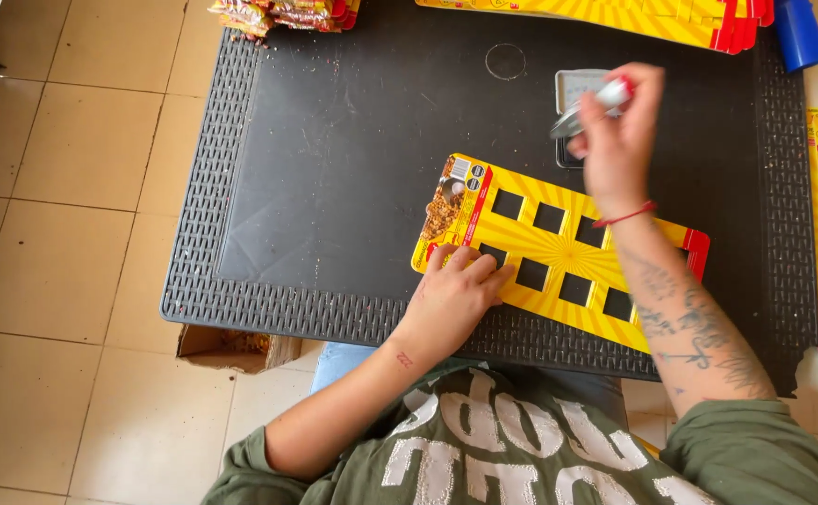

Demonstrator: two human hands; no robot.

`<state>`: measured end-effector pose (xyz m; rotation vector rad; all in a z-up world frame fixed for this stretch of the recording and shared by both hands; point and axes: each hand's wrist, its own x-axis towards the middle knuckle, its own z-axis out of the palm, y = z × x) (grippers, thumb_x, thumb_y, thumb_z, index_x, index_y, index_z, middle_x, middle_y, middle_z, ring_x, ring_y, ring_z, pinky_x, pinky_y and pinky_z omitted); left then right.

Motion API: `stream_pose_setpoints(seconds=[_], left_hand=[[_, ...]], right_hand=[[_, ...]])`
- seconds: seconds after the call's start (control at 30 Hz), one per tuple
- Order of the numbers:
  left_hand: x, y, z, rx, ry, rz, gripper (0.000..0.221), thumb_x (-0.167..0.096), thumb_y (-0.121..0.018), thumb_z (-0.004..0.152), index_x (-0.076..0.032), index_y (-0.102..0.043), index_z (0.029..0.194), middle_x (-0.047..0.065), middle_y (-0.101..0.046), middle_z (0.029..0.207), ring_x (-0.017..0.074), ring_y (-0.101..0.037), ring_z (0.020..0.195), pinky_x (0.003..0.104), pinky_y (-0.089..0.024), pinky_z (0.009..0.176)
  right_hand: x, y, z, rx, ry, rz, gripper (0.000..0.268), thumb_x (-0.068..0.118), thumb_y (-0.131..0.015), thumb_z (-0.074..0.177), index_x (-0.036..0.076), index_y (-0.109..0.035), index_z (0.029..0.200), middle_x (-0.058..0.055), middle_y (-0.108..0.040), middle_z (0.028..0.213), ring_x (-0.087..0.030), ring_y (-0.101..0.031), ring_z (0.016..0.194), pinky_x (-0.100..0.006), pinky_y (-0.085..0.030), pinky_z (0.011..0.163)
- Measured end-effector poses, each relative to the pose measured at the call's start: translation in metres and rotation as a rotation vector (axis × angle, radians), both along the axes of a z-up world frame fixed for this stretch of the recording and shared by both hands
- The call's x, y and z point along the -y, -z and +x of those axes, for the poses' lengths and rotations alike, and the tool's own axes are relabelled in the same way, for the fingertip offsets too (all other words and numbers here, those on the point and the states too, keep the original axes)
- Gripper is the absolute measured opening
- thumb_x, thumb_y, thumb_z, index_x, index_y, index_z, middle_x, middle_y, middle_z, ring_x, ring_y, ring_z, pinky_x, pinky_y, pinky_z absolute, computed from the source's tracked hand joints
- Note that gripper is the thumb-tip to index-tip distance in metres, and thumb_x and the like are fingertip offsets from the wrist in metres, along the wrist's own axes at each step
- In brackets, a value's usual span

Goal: The person labels yellow packaging strips using a red stamp and ink pad, repeatedly pressing the stamp onto the ink and then onto the packages, while moving the finished strips into a stack.

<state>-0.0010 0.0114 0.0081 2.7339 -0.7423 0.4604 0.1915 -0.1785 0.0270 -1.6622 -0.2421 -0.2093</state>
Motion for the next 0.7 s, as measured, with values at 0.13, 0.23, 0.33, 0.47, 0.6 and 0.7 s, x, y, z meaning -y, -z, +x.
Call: stream_pose_setpoints(seconds=[0.13,0.23,0.33,0.47,0.6,0.7], left_hand=[[-0.001,-0.006,0.006,-0.037,0.055,0.068,0.03,-0.013,-0.066,0.094,-0.017,-0.066,0.123,0.0,-0.056,0.094,0.0243,-0.056,0.09,0.045,-0.046,0.096],[-0.002,-0.011,0.012,-0.063,0.09,0.057,0.034,-0.017,-0.069,0.094,-0.017,-0.064,0.127,0.0,-0.059,0.091,0.0245,-0.058,0.091,0.048,-0.044,0.101],[-0.004,-0.018,0.011,-0.069,0.117,0.055,0.051,-0.021,-0.071,0.096,-0.017,-0.054,0.144,-0.001,-0.062,0.089,0.0257,-0.06,0.092,0.051,-0.043,0.107],[-0.01,-0.045,0.013,-0.052,0.159,0.087,0.073,-0.02,-0.072,0.096,-0.013,-0.035,0.159,0.0,-0.064,0.1,0.0256,-0.061,0.102,0.049,-0.039,0.115],[-0.018,-0.085,0.015,-0.038,0.163,0.168,0.075,-0.031,-0.068,0.096,-0.01,-0.034,0.159,0.005,-0.066,0.109,0.0258,-0.062,0.105,0.05,-0.036,0.117],[-0.024,-0.118,0.021,-0.066,0.196,0.151,0.075,-0.001,-0.063,0.095,-0.006,-0.028,0.16,0.005,-0.063,0.104,0.0234,-0.059,0.099,0.057,-0.031,0.121]], right_hand=[[0.048,0.0,0.019,0.304,0.136,-0.346,0.03,0.008,-0.072,0.107,0.01,-0.046,0.12,-0.007,-0.053,0.093,-0.016,-0.051,0.07,-0.031,-0.044,0.057],[0.072,0.015,0.024,0.41,0.129,-0.662,0.034,0.003,-0.08,0.101,0.004,-0.049,0.116,-0.01,-0.056,0.094,-0.022,-0.05,0.068,-0.04,-0.042,0.064],[0.08,0.023,0.023,0.487,0.088,-0.797,0.036,0.004,-0.084,0.099,0.0,-0.051,0.112,-0.014,-0.055,0.097,-0.029,-0.051,0.076,-0.043,-0.041,0.069],[0.088,0.012,0.029,0.426,0.005,-0.855,0.042,0.006,-0.087,0.097,0.002,-0.051,0.12,-0.016,-0.061,0.099,-0.032,-0.056,0.08,-0.044,-0.044,0.066],[0.12,0.011,0.037,0.234,0.063,-0.386,0.037,-0.002,-0.077,0.103,0.011,-0.052,0.126,-0.006,-0.057,0.101,-0.015,-0.053,0.083,-0.029,-0.043,0.074],[0.156,0.03,0.044,-0.13,0.028,0.217,0.014,0.017,-0.059,0.114,0.023,-0.047,0.119,-0.001,-0.055,0.105,-0.013,-0.063,0.085,-0.022,-0.04,0.059]])
